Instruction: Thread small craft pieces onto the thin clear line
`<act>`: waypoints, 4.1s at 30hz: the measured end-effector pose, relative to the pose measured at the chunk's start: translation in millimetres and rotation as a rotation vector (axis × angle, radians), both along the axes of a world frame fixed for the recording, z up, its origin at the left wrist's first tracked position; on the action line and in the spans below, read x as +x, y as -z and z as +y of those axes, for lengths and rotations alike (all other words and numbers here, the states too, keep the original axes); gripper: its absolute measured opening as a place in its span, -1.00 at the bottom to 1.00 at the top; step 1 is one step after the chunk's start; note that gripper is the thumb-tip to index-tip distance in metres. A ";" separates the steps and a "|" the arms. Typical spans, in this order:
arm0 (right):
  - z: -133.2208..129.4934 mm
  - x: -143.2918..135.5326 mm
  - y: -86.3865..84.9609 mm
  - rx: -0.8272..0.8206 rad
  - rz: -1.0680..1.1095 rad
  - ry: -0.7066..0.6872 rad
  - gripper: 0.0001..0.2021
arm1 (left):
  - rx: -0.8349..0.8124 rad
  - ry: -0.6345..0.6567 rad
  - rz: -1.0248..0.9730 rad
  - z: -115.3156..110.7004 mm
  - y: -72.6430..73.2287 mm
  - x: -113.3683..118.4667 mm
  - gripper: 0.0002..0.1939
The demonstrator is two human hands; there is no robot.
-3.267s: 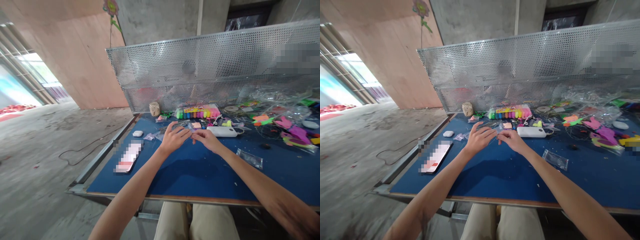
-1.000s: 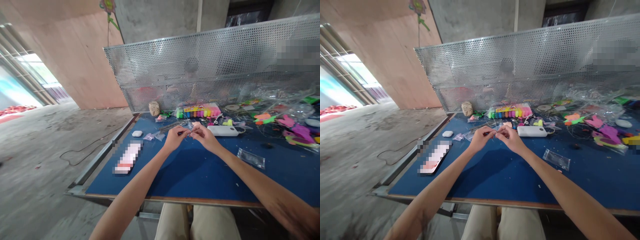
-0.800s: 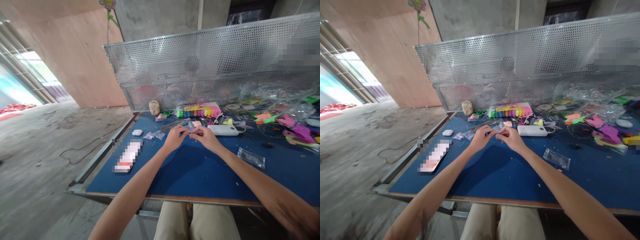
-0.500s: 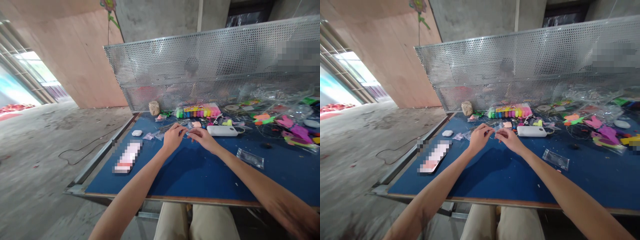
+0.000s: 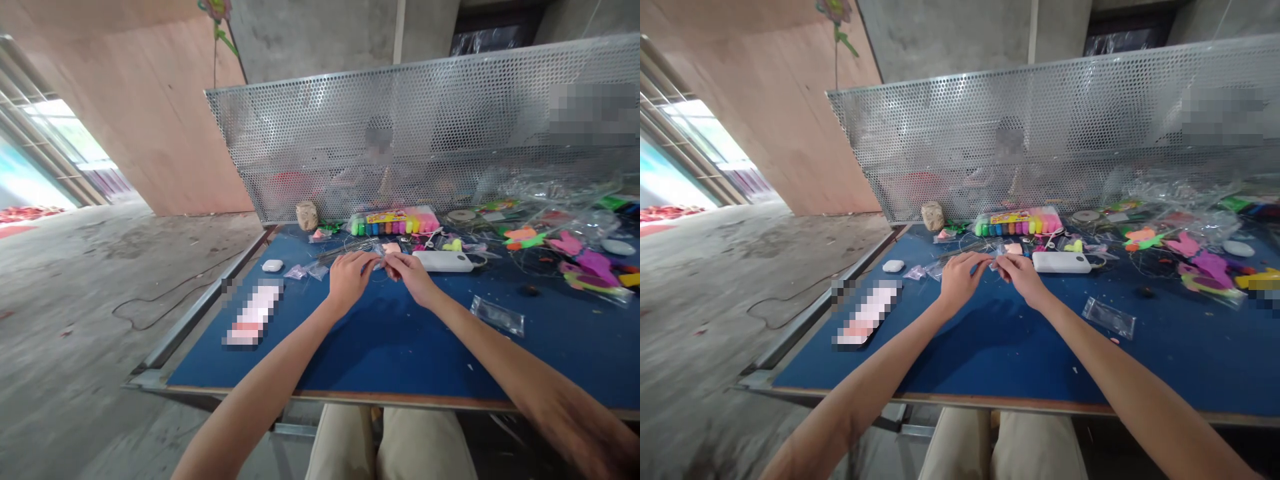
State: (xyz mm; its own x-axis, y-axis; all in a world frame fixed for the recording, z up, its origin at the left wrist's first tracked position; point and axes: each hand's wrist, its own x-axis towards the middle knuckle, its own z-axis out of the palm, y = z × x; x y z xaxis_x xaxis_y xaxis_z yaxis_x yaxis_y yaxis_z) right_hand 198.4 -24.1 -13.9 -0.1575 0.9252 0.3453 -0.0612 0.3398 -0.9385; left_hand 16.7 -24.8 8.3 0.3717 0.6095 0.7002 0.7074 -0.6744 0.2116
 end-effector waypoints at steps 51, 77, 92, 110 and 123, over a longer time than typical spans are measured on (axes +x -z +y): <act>-10.0 15.9 -6.7 0.741 -0.855 0.322 -0.80 | -0.372 0.092 0.081 -4.2 -10.2 -2.2 -0.73; -0.4 12.7 2.1 0.468 -0.638 0.199 -0.82 | -0.447 0.052 -0.008 4.9 15.1 0.9 -0.66; 0.1 26.5 -8.3 0.527 -0.697 0.224 -0.79 | 0.063 0.071 0.166 8.5 -16.3 -21.3 -0.68; 2.2 16.7 4.6 0.264 -0.464 0.052 -0.78 | -0.120 0.234 0.195 15.7 -3.7 -21.8 -0.68; 8.1 18.8 9.0 0.232 -0.472 -0.034 -0.81 | -0.056 0.231 0.243 22.7 -2.1 -27.7 -0.69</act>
State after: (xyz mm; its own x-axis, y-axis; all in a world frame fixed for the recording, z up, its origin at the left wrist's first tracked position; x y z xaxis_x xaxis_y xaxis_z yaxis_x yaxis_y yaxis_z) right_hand 217.2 -16.0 -22.8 -0.3739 0.8248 0.4242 0.3359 0.5468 -0.7670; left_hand -11.0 -2.1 10.4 0.6563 0.5246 0.5423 0.5713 -0.8150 0.0970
